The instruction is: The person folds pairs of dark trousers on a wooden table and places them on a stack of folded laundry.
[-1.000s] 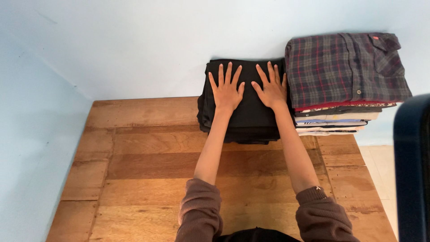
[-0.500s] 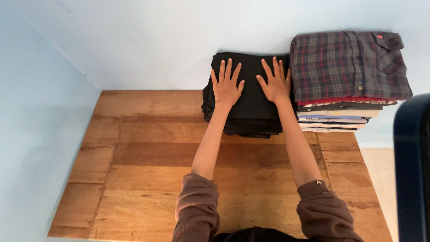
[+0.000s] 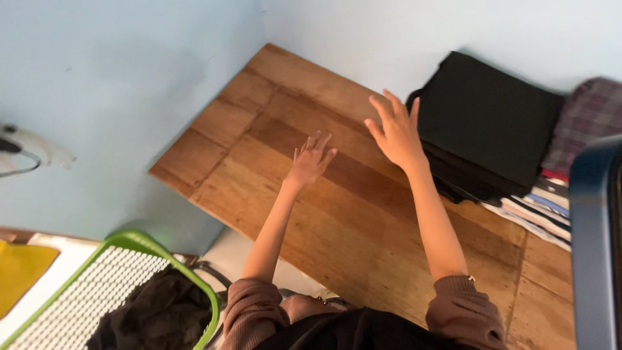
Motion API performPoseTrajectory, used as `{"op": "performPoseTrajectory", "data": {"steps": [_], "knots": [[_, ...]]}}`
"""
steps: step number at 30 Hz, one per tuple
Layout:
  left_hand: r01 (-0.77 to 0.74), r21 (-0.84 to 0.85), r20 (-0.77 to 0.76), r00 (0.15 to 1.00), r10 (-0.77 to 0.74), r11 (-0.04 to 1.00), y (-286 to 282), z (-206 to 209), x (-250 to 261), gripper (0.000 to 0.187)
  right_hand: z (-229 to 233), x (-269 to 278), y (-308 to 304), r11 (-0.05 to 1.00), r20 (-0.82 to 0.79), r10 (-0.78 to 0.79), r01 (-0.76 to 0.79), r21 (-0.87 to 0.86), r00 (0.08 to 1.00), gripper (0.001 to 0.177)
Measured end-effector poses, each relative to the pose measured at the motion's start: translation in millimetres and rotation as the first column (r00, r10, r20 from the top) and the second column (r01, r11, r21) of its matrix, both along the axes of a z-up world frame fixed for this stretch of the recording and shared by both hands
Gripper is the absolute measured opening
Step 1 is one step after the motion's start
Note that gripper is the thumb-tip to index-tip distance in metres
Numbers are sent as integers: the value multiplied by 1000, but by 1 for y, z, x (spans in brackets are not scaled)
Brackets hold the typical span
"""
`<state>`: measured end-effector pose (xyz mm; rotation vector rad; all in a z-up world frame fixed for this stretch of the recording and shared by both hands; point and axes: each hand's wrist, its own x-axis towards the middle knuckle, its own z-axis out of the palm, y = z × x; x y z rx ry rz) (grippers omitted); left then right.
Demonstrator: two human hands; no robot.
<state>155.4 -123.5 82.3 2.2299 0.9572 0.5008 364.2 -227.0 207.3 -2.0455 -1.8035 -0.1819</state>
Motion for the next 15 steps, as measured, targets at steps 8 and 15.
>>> {"op": "performPoseTrajectory", "data": {"steps": [8,15], "knots": [[-336,-64,296,893,340,940,-48,-68,-235,43,-87,-221,52,774,-205,574,-607,-180,793,45],[-731,-204,261,600,756,651,-104,-174,-437,36,-190,-436,69,467,-423,736,-849,-250,529,37]]}}
